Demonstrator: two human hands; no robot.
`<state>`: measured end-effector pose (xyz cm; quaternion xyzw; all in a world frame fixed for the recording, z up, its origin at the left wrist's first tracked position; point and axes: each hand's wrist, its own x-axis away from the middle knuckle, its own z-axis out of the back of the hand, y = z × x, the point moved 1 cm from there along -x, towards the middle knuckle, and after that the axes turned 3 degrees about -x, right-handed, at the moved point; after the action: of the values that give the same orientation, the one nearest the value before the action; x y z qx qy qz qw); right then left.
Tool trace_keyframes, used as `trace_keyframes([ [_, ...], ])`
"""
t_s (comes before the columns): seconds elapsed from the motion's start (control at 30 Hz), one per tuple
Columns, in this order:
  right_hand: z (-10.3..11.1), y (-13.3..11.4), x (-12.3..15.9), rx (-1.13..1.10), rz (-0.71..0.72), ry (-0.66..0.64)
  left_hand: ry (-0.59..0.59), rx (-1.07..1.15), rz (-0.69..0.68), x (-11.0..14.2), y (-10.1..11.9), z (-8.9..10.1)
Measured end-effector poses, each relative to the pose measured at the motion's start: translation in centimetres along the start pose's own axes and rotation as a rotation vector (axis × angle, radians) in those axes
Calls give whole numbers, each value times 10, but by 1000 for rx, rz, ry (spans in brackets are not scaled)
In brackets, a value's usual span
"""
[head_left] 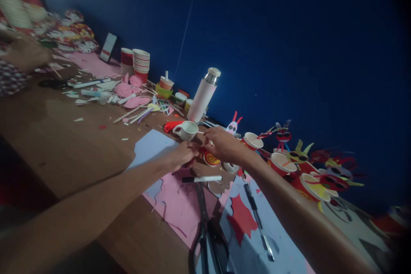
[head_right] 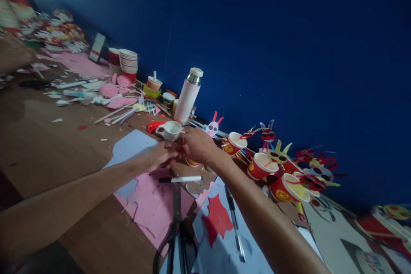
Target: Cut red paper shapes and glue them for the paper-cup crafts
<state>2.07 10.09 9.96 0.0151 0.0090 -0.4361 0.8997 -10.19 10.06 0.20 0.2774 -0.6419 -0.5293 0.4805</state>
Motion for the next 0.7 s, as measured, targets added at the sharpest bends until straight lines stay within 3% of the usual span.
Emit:
trace_keyframes([
  [0.7,-24,5,1,96,-102,-80,10,-13,-19,-4,-2,-4],
])
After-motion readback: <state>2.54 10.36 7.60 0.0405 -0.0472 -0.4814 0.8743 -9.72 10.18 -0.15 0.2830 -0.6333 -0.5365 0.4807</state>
